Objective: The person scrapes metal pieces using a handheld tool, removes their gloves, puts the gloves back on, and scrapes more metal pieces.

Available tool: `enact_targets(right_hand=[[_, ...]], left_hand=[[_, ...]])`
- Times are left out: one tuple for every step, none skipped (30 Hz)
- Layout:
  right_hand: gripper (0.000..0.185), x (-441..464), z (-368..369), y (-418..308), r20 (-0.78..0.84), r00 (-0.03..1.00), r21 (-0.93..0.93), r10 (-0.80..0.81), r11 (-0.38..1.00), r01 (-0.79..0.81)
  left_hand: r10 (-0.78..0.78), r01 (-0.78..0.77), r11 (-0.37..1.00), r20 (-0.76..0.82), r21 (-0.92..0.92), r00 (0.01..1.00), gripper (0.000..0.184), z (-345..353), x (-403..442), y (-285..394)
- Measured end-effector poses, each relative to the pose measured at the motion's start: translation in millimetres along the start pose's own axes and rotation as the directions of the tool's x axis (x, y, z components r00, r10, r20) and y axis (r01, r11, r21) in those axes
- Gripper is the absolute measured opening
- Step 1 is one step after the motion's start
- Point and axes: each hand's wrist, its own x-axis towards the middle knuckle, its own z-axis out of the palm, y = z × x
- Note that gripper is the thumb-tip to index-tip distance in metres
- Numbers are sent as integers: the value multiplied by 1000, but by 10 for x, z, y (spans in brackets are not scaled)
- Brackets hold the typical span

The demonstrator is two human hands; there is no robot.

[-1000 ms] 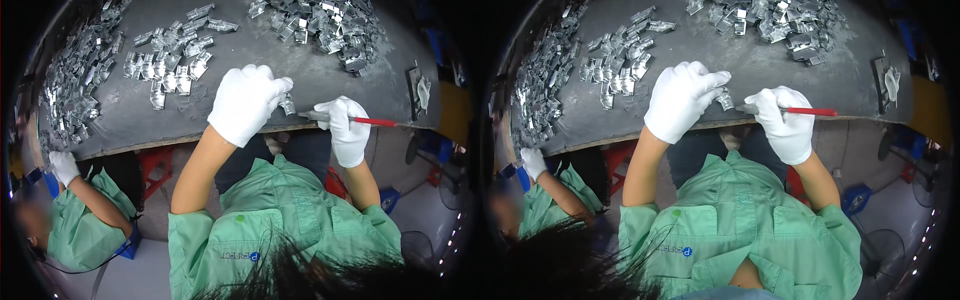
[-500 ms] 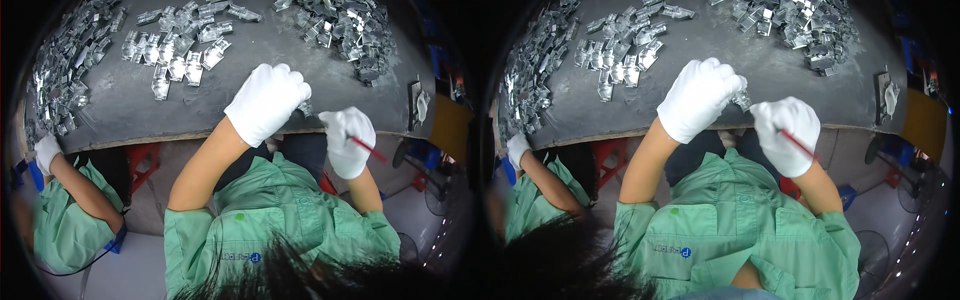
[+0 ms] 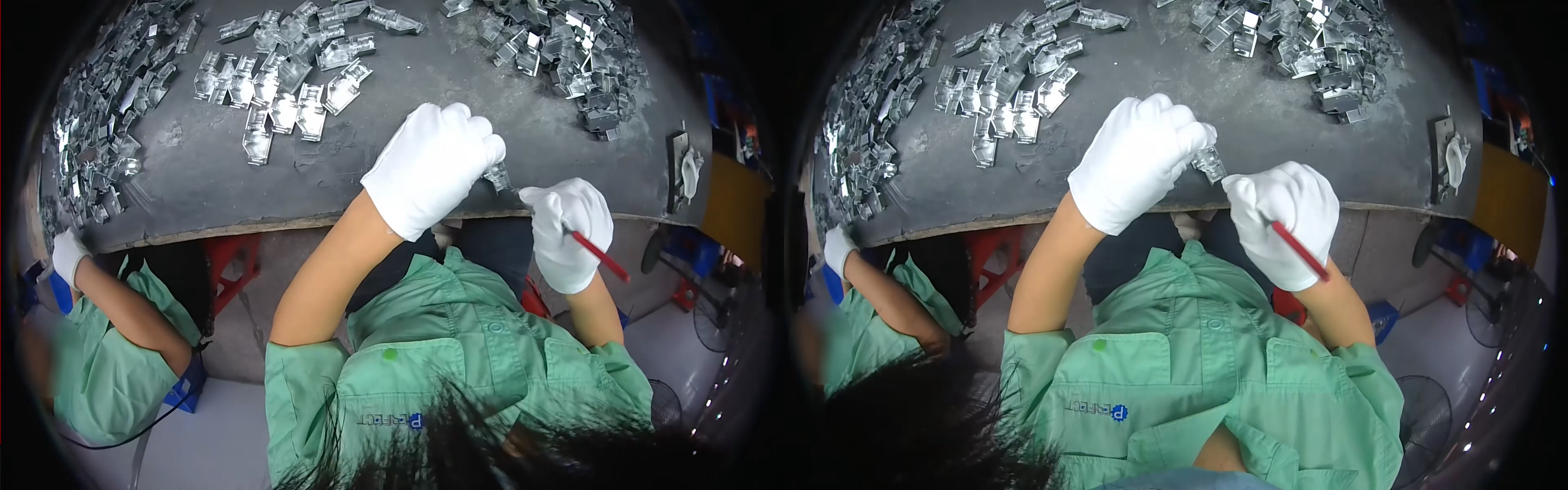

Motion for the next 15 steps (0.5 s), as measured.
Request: enact_targets(right_hand=[[7,-14,39,43,27,991,151,134,979,-137],[9,-15,18,41,185,867,369,463,785,-498],[21,24,-7,18,315,615,503,723,422,-754],[35,12,50,129,440,468,591,766,146,-793],[36,-109,55,183,420,480,630,770,134,-765],[36,-172,71,244,402,504,667,765,132,-733],[35,-178,80,248,377,538,704,754,145,-695],[34,-218,71,219,351,558,735,752,148,-661],[34,-240,61,201,316,579,768,752,155,-621],[33,-234,54,176,325,574,771,752,140,-621],[32,-208,46,145,332,570,774,752,128,-620],[32,-181,40,118,339,566,776,752,116,-620],[32,-162,35,97,362,561,782,745,86,-618],[33,-169,47,100,375,570,775,731,90,-626],[33,-178,74,114,389,578,768,717,93,-633]], left_hand=[[-2,2,1000,8,5,1000,23,-15,8,5],[-3,3,1000,18,6,1000,24,-20,18,19],[-3,3,1000,0,-8,1000,25,-12,13,30],[2,-2,1000,-18,-20,1000,26,-9,1,30],[10,-11,1000,-36,-29,999,26,-16,0,20],[15,-16,1000,-31,-23,999,27,-27,19,-4],[12,-12,1000,-21,-20,1000,27,-33,11,-9],[14,-14,999,0,-29,1000,28,-29,-10,9],[12,-12,999,10,-35,1000,28,-26,-15,12],[12,-11,999,17,-37,1000,29,-33,-18,5],[13,-12,999,22,-41,1000,29,-38,-10,-1],[14,-13,999,26,-44,1000,30,-47,-1,-4],[14,-12,999,32,-49,999,31,-54,1,-2],[11,-9,999,38,-53,999,32,-54,3,4],[14,-13,999,29,-51,999,33,-45,3,8]])
